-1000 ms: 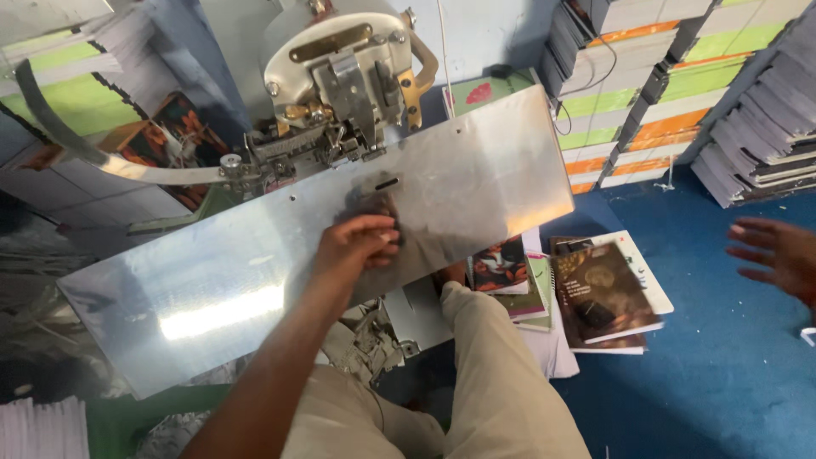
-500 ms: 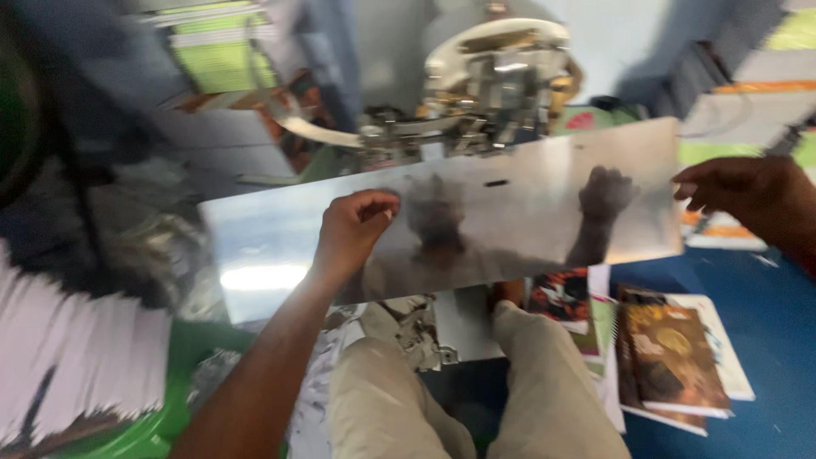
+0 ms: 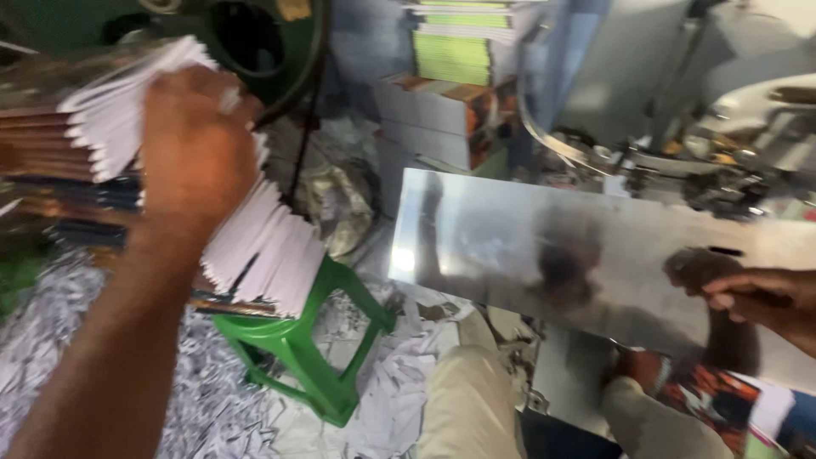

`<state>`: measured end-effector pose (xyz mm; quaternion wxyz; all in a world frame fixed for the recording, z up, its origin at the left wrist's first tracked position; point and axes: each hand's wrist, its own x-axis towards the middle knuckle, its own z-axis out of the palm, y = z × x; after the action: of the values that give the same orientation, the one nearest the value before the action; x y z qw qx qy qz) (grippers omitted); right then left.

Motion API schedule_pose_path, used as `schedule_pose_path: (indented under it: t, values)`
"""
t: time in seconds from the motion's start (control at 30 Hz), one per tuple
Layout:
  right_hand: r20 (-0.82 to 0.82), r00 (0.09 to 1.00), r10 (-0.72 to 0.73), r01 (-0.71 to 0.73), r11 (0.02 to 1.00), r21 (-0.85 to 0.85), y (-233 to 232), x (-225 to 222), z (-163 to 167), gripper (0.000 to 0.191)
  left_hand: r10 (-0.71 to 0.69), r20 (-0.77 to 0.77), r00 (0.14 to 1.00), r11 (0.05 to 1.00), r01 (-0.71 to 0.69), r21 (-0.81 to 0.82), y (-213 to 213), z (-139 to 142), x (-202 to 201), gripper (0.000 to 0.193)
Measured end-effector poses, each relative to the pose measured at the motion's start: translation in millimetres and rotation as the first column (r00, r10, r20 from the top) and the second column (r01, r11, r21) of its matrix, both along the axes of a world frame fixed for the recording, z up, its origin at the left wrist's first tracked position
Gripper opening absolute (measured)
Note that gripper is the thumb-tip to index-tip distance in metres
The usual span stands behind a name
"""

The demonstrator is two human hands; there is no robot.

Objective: The person operates a manual binding machine to stitch the spines of notebooks. They place each notebook under the machine's arm, pull the lever to stitch, then remove and stack the finished units. The person occasionally opens notebooks to check the binding.

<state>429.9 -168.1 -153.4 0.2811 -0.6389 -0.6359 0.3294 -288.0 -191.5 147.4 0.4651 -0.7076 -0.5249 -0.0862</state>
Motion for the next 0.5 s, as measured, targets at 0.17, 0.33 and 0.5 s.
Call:
schedule_pose_path:
  t: [0.17, 0.33, 0.5]
  values:
    - [-0.009, 0.997, 0.076, -0.076, 0.997, 0.021, 19, 0, -39, 0.027, 0.154, 0.222, 0.963, 0.985, -0.166, 0.036, -34, 50, -78, 0.060]
    - [0.031, 0.998, -0.062, 0.065, 0.989, -0.134, -5, -48, 6, 0.020, 0.243, 0.475, 0.846, 0.969, -0.191, -0.155, -42, 41, -108, 0.055]
    - [0.041, 0.999, -0.022, 0.022, 1.000, -0.010, -35, -82, 65, 0.025, 0.043, 0.421, 0.906, 0.997, -0.065, 0.037, -34, 16, -120, 0.036]
